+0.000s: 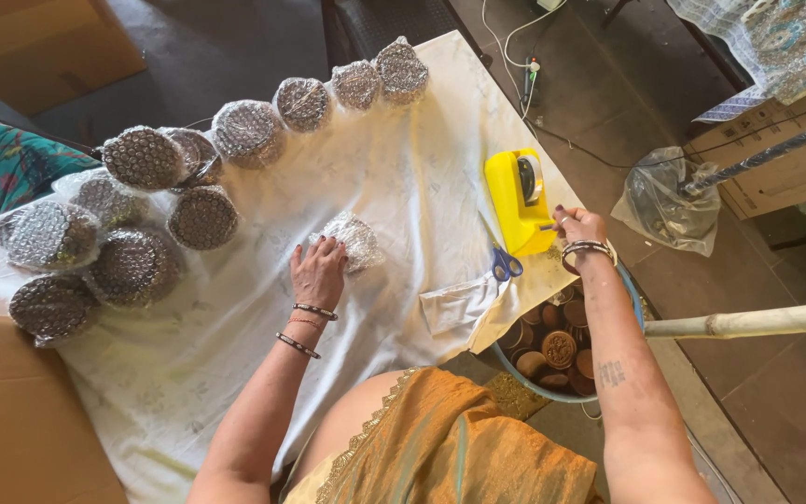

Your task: The person wraps a small, round, brown object in bubble wrap. They use scissors to cut the bubble wrap and a tape dispenser to secure it. The wrapped object is then placed on a table with other similarly wrapped items.

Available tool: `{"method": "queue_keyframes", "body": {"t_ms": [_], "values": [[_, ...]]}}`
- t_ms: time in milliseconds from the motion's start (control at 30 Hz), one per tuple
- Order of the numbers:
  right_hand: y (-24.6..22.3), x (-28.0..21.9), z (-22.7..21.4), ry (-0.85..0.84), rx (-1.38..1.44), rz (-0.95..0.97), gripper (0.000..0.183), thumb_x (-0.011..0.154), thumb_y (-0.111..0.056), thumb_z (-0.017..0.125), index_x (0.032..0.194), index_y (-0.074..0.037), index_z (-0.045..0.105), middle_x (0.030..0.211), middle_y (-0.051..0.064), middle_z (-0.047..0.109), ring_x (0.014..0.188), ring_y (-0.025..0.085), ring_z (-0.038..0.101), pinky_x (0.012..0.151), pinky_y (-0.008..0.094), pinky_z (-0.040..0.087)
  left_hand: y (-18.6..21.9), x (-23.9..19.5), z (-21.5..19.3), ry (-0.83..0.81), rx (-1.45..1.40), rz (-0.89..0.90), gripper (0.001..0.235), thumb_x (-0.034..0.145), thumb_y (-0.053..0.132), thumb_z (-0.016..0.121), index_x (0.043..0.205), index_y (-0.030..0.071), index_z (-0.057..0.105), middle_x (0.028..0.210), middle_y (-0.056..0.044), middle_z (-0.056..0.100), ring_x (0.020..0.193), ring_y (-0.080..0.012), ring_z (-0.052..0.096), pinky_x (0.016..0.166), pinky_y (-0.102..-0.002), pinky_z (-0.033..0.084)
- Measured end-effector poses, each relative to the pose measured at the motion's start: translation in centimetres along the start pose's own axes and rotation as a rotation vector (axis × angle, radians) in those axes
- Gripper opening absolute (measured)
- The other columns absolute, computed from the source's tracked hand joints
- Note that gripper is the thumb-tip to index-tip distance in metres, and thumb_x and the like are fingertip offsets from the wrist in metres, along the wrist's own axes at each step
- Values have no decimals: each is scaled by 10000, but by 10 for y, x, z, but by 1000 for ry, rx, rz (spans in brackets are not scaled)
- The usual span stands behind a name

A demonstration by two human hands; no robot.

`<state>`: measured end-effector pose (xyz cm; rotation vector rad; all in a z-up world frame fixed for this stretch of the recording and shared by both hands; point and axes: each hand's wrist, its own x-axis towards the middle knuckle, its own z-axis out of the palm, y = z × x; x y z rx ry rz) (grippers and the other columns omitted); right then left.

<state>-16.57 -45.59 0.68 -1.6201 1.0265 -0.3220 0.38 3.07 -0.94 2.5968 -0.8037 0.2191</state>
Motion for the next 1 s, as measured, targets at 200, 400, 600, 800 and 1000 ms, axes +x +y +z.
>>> {"method": "queue_keyframes", "body": {"t_ms": [200, 400, 600, 800, 1000], "values": [[25, -28, -22, -62, 121, 183, 193, 955, -214, 737, 911, -43, 659, 713, 4, 639, 541, 79, 513, 463, 237, 390, 0, -1, -1, -7, -12, -1, 213, 933, 217, 681, 1132, 186, 750, 1232, 10, 694, 1274, -195, 595, 1101, -548, 385], [55, -41, -30, -22, 87, 212, 222, 932, -228, 773, 914, -29, 678, 705, 17, 648, 540, 86, 520, 474, 235, 418, 1, -1, -4, -13, -30, -10, 220, 919, 218, 690, 1127, 175, 749, 1247, 5, 692, 1286, -204, 586, 1104, -546, 382], [55, -50, -10, 24, 48, 168, 265, 940, -239, 784, 926, 5, 682, 695, 20, 630, 534, 97, 526, 475, 235, 432, 2, 1, -6, -7, -26, -24, 219, 913, 218, 694, 1121, 177, 750, 1250, -1, 692, 1288, -212, 585, 1101, -540, 384], [52, -52, -2, 62, -14, 124, 248, 937, -241, 780, 965, 1, 732, 693, 28, 644, 518, 99, 505, 472, 253, 412, 1, -1, -3, 9, -62, -36, 211, 909, 199, 699, 1113, 179, 750, 1252, 6, 698, 1287, -201, 596, 1079, -528, 397], [30, -63, 4, 143, -92, 89, 246, 964, -203, 759, 911, 34, 719, 680, 40, 645, 504, 105, 500, 466, 269, 390, 0, 1, -5, 9, -130, -52, 193, 888, 217, 717, 1070, 179, 770, 1236, 5, 707, 1263, -207, 600, 1072, -536, 408]]}}
